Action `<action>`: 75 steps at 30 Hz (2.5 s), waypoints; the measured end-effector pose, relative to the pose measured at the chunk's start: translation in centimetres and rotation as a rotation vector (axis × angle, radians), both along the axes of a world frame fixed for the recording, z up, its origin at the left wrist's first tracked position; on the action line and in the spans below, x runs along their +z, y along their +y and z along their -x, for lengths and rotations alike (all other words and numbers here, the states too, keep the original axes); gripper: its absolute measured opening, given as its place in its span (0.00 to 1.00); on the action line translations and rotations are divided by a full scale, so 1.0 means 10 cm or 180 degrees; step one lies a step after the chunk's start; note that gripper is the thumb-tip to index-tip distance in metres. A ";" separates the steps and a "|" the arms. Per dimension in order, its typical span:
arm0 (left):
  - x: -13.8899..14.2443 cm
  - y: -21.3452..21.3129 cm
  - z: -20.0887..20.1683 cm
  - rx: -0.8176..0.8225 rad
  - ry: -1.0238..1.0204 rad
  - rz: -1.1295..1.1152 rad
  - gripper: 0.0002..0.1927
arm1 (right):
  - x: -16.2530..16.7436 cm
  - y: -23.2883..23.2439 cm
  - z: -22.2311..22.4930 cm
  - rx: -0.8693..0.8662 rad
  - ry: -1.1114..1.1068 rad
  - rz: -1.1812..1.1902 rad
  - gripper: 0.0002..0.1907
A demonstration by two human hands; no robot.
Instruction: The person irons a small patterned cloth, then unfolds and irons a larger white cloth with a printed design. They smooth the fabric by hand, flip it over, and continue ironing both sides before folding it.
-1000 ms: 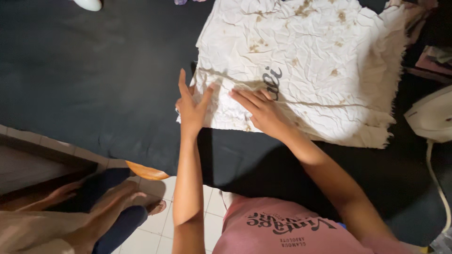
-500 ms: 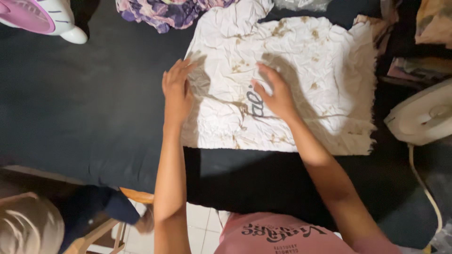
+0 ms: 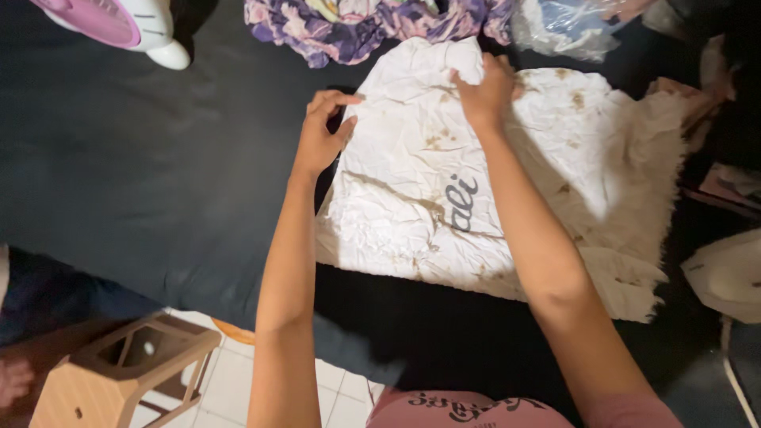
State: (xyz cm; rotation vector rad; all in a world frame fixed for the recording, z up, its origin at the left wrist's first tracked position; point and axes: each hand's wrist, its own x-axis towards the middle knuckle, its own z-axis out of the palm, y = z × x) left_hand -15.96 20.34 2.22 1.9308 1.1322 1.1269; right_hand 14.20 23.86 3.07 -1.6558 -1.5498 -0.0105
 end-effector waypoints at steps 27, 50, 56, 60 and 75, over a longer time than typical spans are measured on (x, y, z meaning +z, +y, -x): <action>0.22 0.08 0.24 -0.0006 0.0638 -0.0538 0.23 | 0.40 -2.48 0.86 0.2059 0.0219 0.0611 0.30; 0.26 -1.92 -0.95 0.0068 0.1873 -0.0396 0.39 | 0.40 -2.31 -0.57 0.0928 -0.1487 0.1132 0.46; 0.15 -1.93 -0.83 -0.0006 0.1931 -0.0663 0.29 | 0.23 -2.22 -1.04 0.0152 -0.1544 0.1184 0.31; 0.19 -1.92 -0.80 -0.0127 0.1945 -0.0655 0.30 | 0.30 -2.41 -1.39 -0.0315 -0.1953 0.0562 0.20; 0.63 -1.96 -0.71 -0.0496 0.1744 -0.0197 0.29 | 0.50 -3.73 -1.34 -0.0750 -0.0661 0.0546 0.19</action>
